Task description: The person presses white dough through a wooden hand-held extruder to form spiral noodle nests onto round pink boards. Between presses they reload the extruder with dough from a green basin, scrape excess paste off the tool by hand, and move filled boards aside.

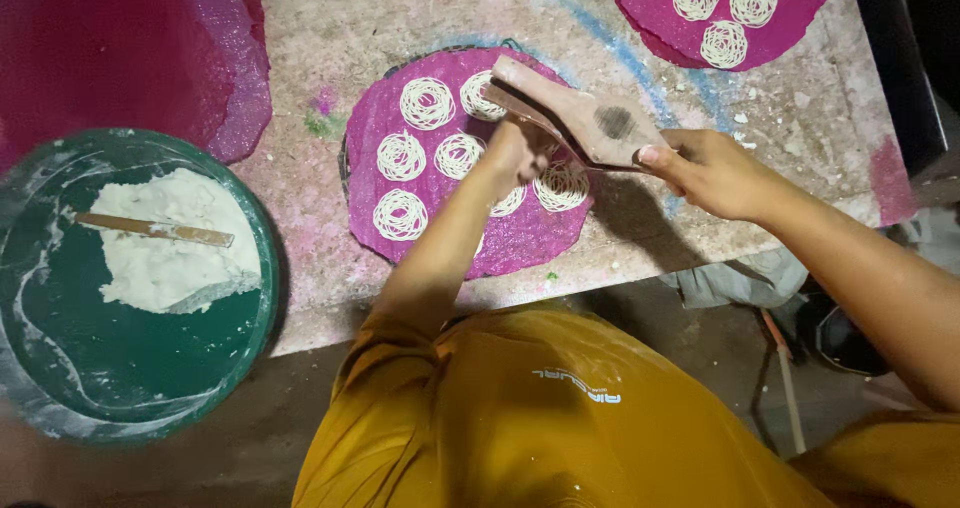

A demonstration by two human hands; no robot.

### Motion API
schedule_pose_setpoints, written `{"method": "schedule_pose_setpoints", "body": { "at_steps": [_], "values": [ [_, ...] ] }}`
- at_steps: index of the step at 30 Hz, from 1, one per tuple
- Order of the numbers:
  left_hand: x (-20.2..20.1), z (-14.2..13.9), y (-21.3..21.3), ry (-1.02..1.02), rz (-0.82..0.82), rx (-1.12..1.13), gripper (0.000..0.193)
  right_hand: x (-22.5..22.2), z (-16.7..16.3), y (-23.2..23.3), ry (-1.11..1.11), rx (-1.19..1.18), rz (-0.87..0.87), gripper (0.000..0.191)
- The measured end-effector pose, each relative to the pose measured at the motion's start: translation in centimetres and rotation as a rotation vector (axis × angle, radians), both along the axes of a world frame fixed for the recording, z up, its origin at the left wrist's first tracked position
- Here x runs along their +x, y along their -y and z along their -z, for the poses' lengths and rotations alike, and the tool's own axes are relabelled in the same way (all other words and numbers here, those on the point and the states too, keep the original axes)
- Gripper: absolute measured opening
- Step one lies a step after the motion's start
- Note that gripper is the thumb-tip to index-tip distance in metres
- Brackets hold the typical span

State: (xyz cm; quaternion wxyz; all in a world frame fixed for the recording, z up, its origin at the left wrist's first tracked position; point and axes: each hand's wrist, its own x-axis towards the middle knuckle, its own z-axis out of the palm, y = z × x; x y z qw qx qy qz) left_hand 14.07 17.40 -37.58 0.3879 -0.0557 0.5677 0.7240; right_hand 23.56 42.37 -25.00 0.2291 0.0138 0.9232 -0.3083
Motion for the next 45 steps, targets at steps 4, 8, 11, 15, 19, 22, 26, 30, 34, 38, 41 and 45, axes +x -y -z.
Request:
{"method": "schedule_pose_setpoints", "body": {
  "at_steps": [4,8,11,15,19,22,26,30,34,38,41,45],
  "values": [
    [1.0,2.1,-0.7,-0.032,0.066,0.09,0.079,-0.3,0.7,-0.1,-0.053,0.019,0.06,0.057],
    [2.2,1.8,0.1,-0.209,0.071,-0.138,0.074,-0.5,1.3,-0.6,-0.1,-0.013,0.128,0.057],
    [4.1,0.1,2.3,-0.66,0.137,-0.449,0.073,-0.2,1.8,-1.4,-0.095,-0.103,0.185,0.053],
    [5.3,-2.9,5.5,-0.743,0.172,-0.872,0.067,0.9,2.5,-1.6,-0.123,-0.177,0.079,0.066],
    [5.5,-5.3,6.0,-0.018,-0.504,0.757,0.064,2.2,2.8,0.6,0.142,-0.136,-0.053,0.077],
    [6.2,-5.6,5.4,0.166,-0.643,1.13,0.062,3.2,2.0,2.8,0.394,-0.185,-0.045,0.08],
    [6.3,-3.9,4.9,0.046,-0.605,1.319,0.059,3.6,0.4,5.0,0.29,0.018,-0.059,0.078],
    [5.7,-1.7,6.1,0.065,-0.663,1.307,0.058,4.3,0.1,7.4,-0.043,0.042,-0.147,0.063],
    [6.5,-0.5,7.2,0.017,-0.695,1.246,0.055,5.4,0.4,9.3,-0.034,0.043,-0.212,0.064],
    [7.6,-0.5,5.3,0.099,-0.826,1.133,0.051,5.9,-1.1,9.0,0.197,0.16,-0.108,0.06],
    [6.8,-1.1,4.2,0.133,-0.858,1.104,0.048,5.7,-2.3,8.6,0.066,0.168,-0.112,0.059],
    [5.3,-2.1,5.4,0.032,-0.753,1.214,0.045,5.7,-2.0,9.6,-0.126,0.092,-0.131,0.057]
  ]
}}
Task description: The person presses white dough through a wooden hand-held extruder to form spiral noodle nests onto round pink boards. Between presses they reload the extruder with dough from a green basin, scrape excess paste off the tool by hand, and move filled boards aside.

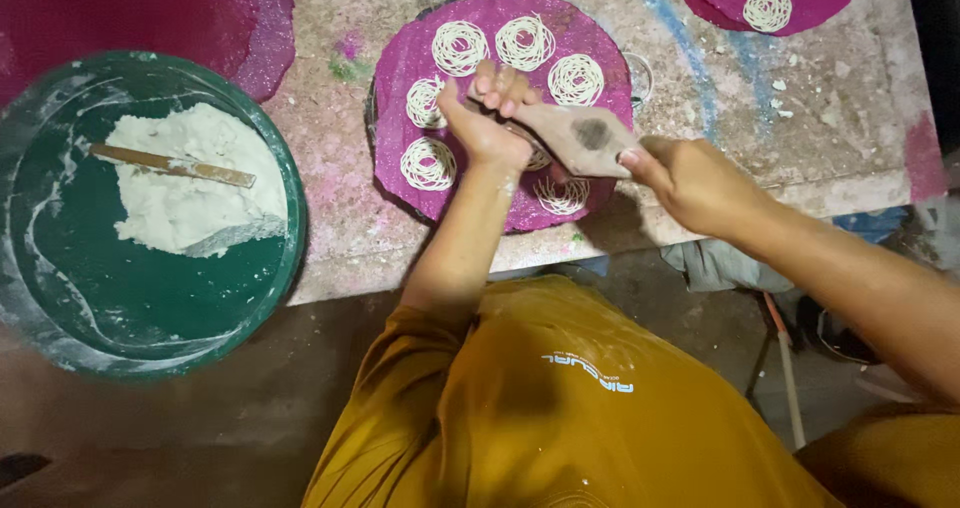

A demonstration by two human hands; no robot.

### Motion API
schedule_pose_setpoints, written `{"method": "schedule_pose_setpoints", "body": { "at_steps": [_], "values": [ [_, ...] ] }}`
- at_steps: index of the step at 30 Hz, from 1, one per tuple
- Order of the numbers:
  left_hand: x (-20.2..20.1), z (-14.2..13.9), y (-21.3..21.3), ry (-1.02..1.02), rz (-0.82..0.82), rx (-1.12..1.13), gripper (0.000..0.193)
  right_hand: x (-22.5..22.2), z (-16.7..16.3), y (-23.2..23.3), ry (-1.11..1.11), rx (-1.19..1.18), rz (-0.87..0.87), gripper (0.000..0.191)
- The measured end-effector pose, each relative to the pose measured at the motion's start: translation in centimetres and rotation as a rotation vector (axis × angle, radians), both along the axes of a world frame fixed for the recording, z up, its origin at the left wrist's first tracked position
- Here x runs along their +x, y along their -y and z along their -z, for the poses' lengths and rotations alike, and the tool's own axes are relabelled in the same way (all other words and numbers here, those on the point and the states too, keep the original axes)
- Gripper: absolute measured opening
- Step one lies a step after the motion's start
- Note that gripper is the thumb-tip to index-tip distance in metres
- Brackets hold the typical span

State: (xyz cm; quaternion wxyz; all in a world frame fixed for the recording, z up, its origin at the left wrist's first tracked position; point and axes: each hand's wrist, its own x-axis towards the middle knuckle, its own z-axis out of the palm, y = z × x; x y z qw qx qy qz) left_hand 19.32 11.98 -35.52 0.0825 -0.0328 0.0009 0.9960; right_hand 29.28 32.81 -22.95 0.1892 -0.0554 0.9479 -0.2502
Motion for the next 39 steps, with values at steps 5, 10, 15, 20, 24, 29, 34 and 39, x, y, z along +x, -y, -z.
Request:
{"method": "schedule_pose_setpoints", "body": {
  "at_steps": [5,10,15,20,24,29,34,39],
  "values": [
    [1.3,0.3,0.5,0.149,-0.024,-0.105,0.043,0.2,0.6,-0.1,0.263,0.111,0.02,0.061],
    [0.4,0.6,-2.4,0.132,-0.028,-0.041,0.035,-0.7,0.2,-2.1,0.046,0.057,-0.013,0.057],
    [-0.5,-0.1,-1.0,-0.137,0.132,0.049,0.043,-0.8,0.6,-2.7,0.12,0.041,0.09,0.056],
    [3.3,1.0,1.1,-0.134,0.63,-0.864,0.074,0.3,0.4,-4.1,0.075,-0.101,0.091,0.053],
    [4.2,3.3,0.0,-0.184,0.778,-1.053,0.083,0.4,1.4,-4.9,0.006,-0.157,0.118,0.053],
    [4.1,5.2,-0.3,-0.193,0.741,-1.296,0.078,-0.7,4.5,-5.8,-0.128,-0.18,0.16,0.055],
    [7.0,4.0,1.9,-0.852,0.387,-2.116,0.083,0.7,7.7,-6.9,-0.218,-0.394,0.244,0.062],
    [8.5,1.2,3.3,-1.004,0.119,-2.275,0.081,4.0,10.3,-6.9,-0.212,-0.7,0.357,0.066]
  ]
}}
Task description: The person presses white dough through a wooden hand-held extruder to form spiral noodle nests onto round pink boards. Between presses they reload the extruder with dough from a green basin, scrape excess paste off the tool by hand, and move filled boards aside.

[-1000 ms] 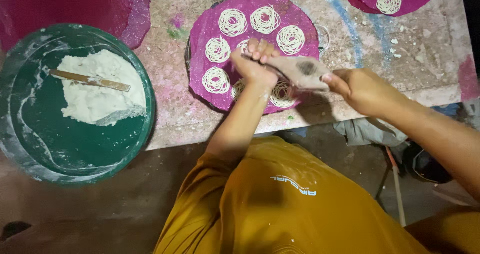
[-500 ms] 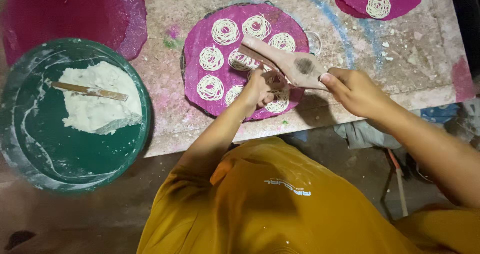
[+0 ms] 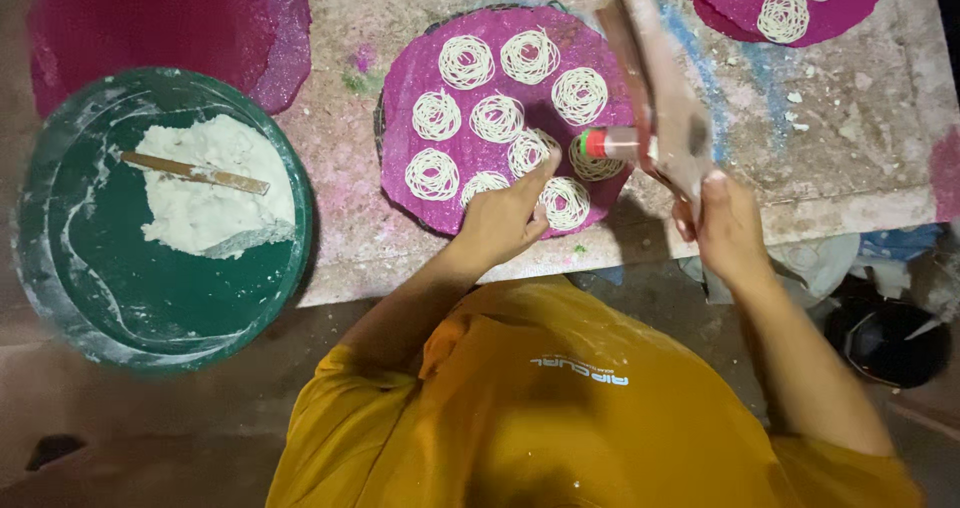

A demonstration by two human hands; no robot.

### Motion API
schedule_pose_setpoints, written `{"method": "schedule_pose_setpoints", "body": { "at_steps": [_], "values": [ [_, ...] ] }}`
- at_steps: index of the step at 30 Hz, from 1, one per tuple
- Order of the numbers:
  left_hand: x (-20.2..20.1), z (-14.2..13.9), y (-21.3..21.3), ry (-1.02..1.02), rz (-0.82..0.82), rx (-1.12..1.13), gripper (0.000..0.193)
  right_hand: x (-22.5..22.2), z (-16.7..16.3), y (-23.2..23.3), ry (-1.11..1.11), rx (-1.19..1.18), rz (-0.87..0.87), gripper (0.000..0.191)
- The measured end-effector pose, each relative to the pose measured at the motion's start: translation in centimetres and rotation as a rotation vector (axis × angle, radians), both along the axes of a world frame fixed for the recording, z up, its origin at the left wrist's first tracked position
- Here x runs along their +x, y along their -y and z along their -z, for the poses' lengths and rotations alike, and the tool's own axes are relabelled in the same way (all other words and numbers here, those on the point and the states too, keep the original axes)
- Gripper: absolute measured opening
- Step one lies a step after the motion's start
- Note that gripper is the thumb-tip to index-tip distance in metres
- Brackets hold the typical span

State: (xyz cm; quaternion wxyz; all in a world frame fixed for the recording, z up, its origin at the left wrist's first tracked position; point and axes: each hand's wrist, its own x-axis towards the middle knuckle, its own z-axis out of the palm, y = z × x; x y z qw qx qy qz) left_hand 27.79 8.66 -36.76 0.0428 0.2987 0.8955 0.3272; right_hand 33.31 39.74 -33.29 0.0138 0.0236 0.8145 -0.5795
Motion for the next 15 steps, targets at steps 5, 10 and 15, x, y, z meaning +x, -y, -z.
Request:
{"method": "schedule_pose_setpoints", "body": {
  "at_steps": [5,10,15],
  "values": [
    [-0.3,-1.2,0.1,-0.132,-0.013,-0.129,0.063,2.3,3.0,-0.7,-0.093,-0.212,0.189,0.068],
    [-1.2,-0.6,5.5,-0.06,-0.428,0.002,0.061,3.7,4.0,-3.4,-0.214,0.108,0.408,0.06],
    [-0.4,1.6,13.9,-0.068,-0.858,0.229,0.047,4.4,4.4,-4.6,-0.082,0.869,0.563,0.045]
  ]
}}
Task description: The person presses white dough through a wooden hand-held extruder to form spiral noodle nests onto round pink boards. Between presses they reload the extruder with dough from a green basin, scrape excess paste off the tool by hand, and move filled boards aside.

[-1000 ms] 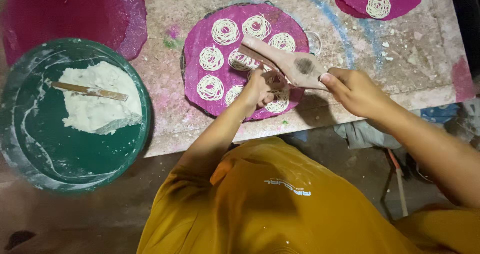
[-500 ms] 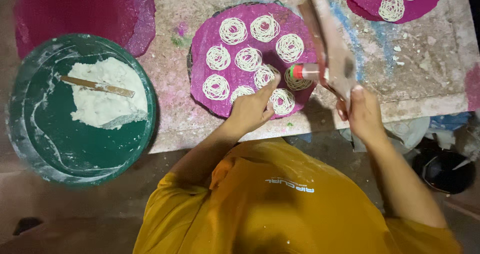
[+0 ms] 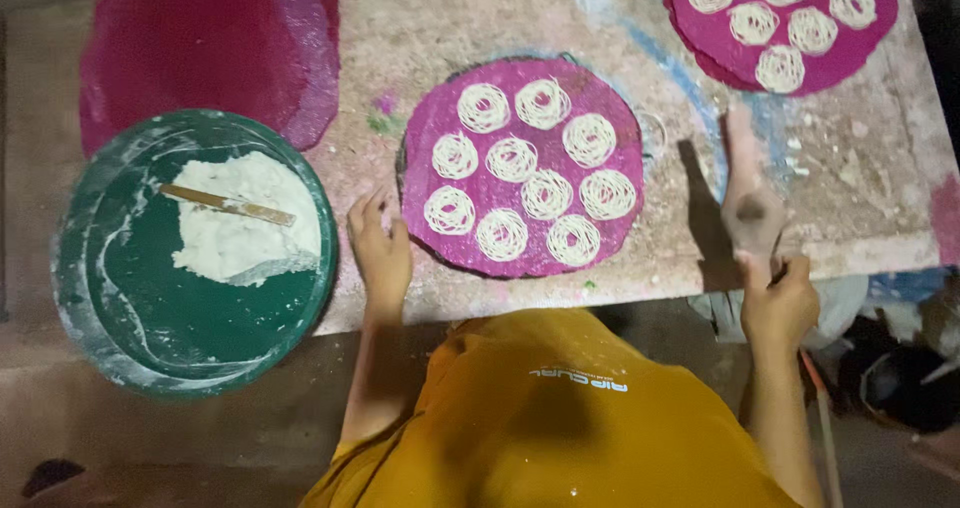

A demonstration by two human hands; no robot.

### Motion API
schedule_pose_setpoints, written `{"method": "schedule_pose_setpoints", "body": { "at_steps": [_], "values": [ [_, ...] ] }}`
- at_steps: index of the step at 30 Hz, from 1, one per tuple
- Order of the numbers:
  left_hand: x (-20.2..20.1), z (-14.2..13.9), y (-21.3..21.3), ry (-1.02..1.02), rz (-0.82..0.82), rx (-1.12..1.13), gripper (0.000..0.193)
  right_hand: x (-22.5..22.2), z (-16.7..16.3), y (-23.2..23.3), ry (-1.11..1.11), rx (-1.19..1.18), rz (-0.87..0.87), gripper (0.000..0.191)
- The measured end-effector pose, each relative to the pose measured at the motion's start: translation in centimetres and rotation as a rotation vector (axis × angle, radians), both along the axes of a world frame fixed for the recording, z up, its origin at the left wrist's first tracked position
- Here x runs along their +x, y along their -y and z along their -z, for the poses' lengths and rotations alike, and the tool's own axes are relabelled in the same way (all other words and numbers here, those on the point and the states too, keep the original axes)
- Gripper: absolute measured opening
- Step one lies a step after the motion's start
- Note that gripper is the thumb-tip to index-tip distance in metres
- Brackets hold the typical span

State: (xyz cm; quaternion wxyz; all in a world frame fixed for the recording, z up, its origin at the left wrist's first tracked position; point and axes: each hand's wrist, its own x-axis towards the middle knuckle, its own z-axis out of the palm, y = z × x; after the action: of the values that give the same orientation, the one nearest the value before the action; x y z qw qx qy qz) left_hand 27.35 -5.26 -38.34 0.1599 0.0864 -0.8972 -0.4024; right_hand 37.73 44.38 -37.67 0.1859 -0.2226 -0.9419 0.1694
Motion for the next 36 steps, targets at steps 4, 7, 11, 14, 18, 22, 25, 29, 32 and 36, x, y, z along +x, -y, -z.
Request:
{"method": "schedule_pose_setpoints", "body": {
  "at_steps": [4,7,11,14,18,22,25,29,32,36],
  "values": [
    [0.9,-0.4,2.6,-0.007,0.028,-0.032,0.044,-1.3,2.0,0.9,-0.057,-0.01,0.0,0.042],
    [1.1,-3.6,3.0,0.01,0.108,0.119,0.044,-3.9,2.2,1.7,-0.323,-0.32,-0.091,0.033],
    [-1.4,-9.2,4.5,-0.031,0.245,0.219,0.042,-9.7,0.8,4.6,-0.547,-1.06,-0.224,0.036],
    [-6.2,-11.3,6.7,-0.137,0.322,-0.011,0.043,-12.1,-1.7,9.3,-0.651,-1.158,-0.437,0.044],
    [-17.5,-11.7,10.2,-0.163,0.238,-0.362,0.046,-14.4,-3.8,17.1,-0.695,-1.294,-0.643,0.045],
    [-24.6,-11.9,13.1,0.406,-0.065,-0.611,0.031,-14.5,-3.6,21.1,-0.694,-1.426,-0.727,0.046],
    [-27.2,-12.9,14.0,0.628,-0.348,-0.586,0.044,-13.4,-2.8,20.0,-0.723,-1.379,-0.744,0.043],
    [-28.2,-12.3,13.5,0.828,-0.293,-0.712,0.067,-10.0,-2.5,15.1,-0.752,-1.233,-0.609,0.04],
    [-27.8,-12.3,13.1,0.846,-0.21,-0.774,0.057,-7.1,-2.0,12.7,-0.811,-1.114,-0.447,0.04],
    [-27.2,-12.8,13.7,0.748,-0.071,-0.756,0.034,-4.2,-1.9,11.2,-0.885,-1.034,-0.348,0.047]
  ]
}}
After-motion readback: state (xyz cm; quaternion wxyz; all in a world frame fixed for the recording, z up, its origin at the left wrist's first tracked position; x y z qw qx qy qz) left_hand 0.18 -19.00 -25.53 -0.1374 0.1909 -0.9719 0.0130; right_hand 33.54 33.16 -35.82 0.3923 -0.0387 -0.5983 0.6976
